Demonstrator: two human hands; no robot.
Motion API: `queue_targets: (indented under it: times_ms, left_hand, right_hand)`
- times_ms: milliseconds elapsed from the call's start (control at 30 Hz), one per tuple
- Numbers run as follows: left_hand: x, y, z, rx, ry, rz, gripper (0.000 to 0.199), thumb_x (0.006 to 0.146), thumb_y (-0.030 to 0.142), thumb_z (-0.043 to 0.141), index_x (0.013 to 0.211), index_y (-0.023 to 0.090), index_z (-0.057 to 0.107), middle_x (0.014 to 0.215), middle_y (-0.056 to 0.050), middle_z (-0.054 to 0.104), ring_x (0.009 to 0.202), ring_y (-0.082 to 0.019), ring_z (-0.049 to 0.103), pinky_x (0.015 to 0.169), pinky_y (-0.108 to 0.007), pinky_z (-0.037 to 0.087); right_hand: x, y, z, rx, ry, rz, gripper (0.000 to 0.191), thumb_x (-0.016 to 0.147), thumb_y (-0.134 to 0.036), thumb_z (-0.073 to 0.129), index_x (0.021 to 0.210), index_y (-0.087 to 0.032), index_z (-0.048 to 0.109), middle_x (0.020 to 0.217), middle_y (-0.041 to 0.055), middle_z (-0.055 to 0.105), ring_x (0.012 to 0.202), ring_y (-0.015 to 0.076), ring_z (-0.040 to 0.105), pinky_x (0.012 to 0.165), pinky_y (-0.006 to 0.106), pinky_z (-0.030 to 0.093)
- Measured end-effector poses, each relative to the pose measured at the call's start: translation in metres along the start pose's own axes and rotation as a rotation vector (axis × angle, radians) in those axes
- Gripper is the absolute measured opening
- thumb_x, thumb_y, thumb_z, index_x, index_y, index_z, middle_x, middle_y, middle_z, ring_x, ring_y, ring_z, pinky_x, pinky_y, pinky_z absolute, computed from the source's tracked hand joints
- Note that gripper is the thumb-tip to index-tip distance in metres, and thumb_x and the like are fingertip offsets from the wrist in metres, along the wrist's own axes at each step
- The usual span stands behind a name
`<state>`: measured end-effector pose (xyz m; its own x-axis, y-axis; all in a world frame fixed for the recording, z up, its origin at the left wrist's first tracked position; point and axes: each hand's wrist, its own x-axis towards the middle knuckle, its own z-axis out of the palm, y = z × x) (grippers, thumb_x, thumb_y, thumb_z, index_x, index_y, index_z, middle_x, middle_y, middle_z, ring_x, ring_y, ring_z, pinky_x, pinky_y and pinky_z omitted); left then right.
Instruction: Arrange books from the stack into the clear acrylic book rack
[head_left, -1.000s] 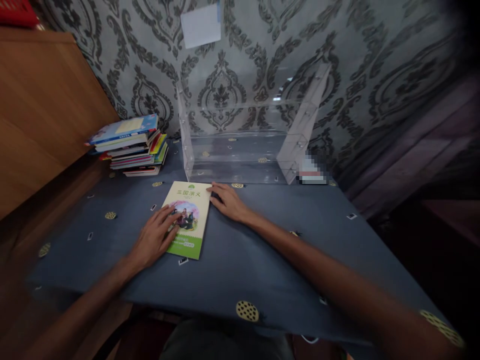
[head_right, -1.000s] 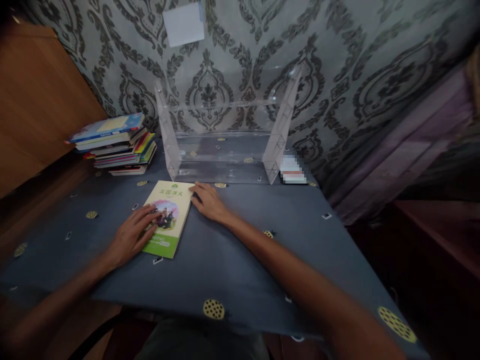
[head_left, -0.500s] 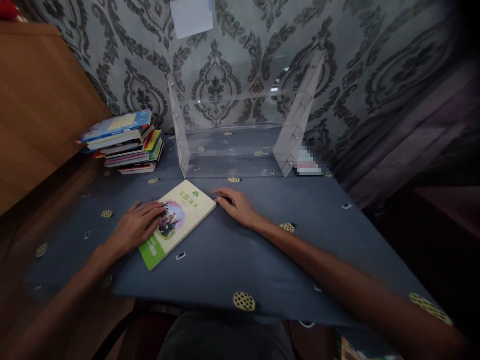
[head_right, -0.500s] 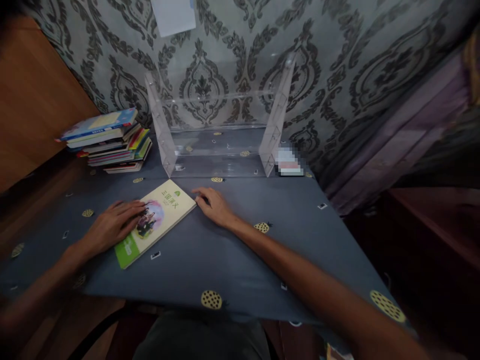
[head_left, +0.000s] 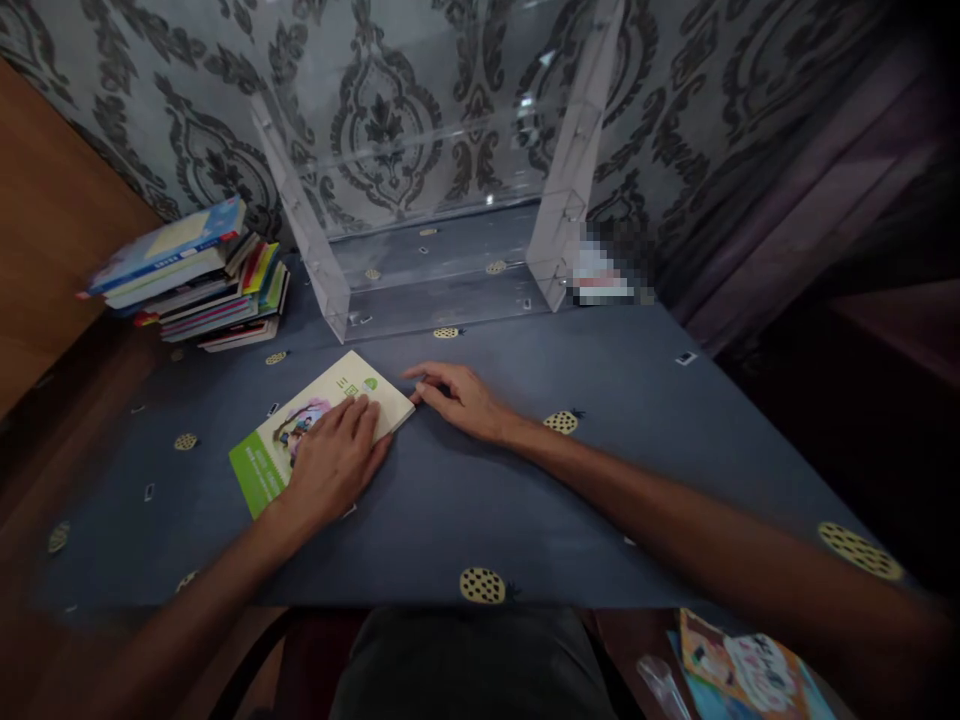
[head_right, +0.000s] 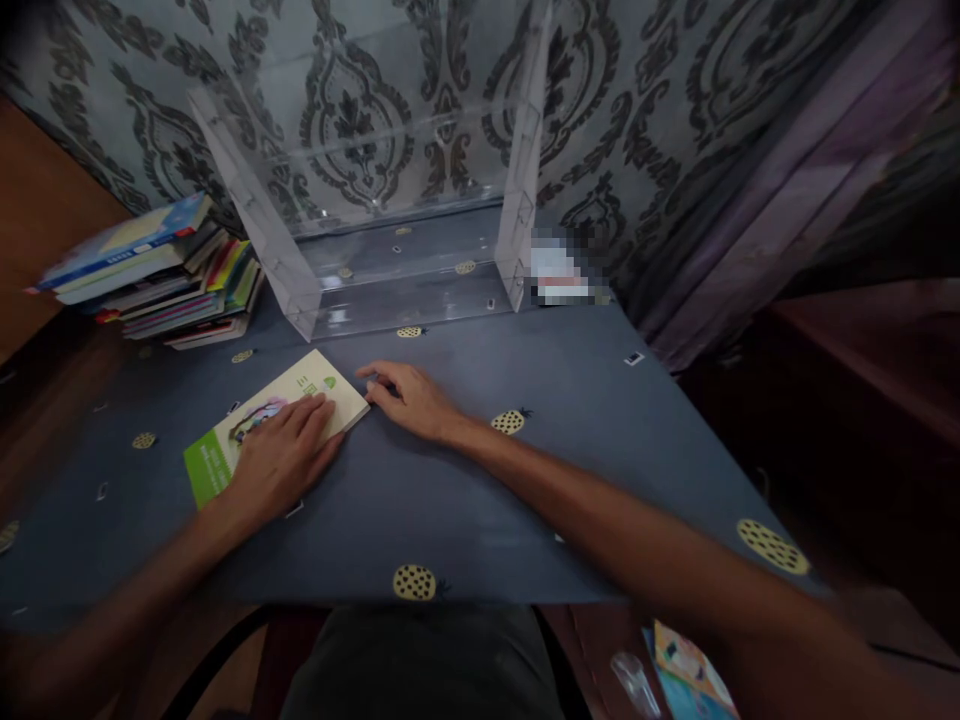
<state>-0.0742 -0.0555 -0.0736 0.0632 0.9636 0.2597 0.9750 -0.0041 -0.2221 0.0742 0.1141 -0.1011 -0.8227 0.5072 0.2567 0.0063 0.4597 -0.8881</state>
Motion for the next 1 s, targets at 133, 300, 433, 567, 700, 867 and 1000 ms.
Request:
queue_targets:
  times_ms: [133,300,433,567,700,867,1000]
  left_hand:
    - [-0.0001,-0.0011,0.0004,0.031,0.035,0.025,0.035,0.102,0.029,0.042,0.123,0.01,0.063,0.125,-0.019,0.07,0.118,-0.03,0.066,0.096,-0.042,0.056]
    - [0.001,-0.0022,0.0012,0.036,0.086,0.066,0.033,0.102,0.024,0.042,0.119,0.008,0.065,0.118,-0.018,0.073,0.112,-0.029,0.069,0.093,-0.041,0.058]
    - [0.0012,-0.0024,0.0016,0.011,0.088,0.051,0.032,0.102,0.023,0.042,0.119,0.01,0.065,0.116,-0.017,0.074,0.112,-0.029,0.069,0.093,-0.041,0.058]
    - [0.0006,-0.0026,0.0026,-0.001,0.081,0.044,0.032,0.102,0.024,0.043,0.119,0.01,0.065,0.117,-0.017,0.074,0.113,-0.03,0.069,0.092,-0.042,0.058]
    - [0.0007,-0.0022,0.002,-0.002,0.063,0.038,0.031,0.102,0.024,0.042,0.119,0.011,0.064,0.118,-0.017,0.073,0.114,-0.03,0.068,0.092,-0.043,0.059]
    - [0.0007,0.0008,0.0009,-0.056,0.008,-0.016,0.033,0.102,0.027,0.041,0.125,0.015,0.063,0.126,-0.017,0.07,0.12,-0.031,0.065,0.097,-0.047,0.057]
    - [0.0007,0.0051,-0.0001,-0.022,-0.021,-0.033,0.034,0.102,0.029,0.044,0.123,0.012,0.064,0.128,-0.019,0.069,0.121,-0.031,0.065,0.098,-0.044,0.057]
  right_hand:
    - [-0.0005,-0.0008,0.0001,0.038,0.022,0.016,0.029,0.094,-0.018,0.052,0.118,-0.017,0.068,0.087,0.0041,0.077,0.081,0.0163,0.068,0.073,0.028,0.047]
    - [-0.0011,-0.0033,-0.0013,0.086,0.014,0.029,0.029,0.095,-0.019,0.051,0.118,-0.016,0.068,0.087,0.0046,0.077,0.081,0.0164,0.069,0.072,0.028,0.048]
    - [-0.0014,-0.0033,-0.0017,0.083,0.025,0.031,0.029,0.095,-0.02,0.051,0.118,-0.017,0.068,0.086,0.004,0.076,0.082,0.0167,0.068,0.072,0.028,0.048]
    - [-0.001,-0.0031,-0.0011,0.077,0.043,0.021,0.029,0.095,-0.02,0.051,0.118,-0.016,0.068,0.083,0.0035,0.076,0.072,0.0149,0.064,0.069,0.027,0.046]
    - [-0.0021,-0.0055,-0.0012,0.042,0.086,0.031,0.03,0.095,-0.019,0.05,0.119,-0.016,0.067,0.081,0.0023,0.075,0.061,0.0123,0.056,0.063,0.026,0.043]
    - [-0.007,-0.0087,-0.0008,0.008,0.155,-0.049,0.032,0.098,-0.024,0.047,0.123,-0.017,0.065,0.09,0.0044,0.076,0.071,0.0154,0.061,0.066,0.028,0.046]
    - [-0.01,-0.0067,0.002,-0.187,0.067,-0.209,0.028,0.098,-0.022,0.048,0.117,-0.019,0.069,0.094,0.0071,0.075,0.093,0.0222,0.065,0.089,0.039,0.05]
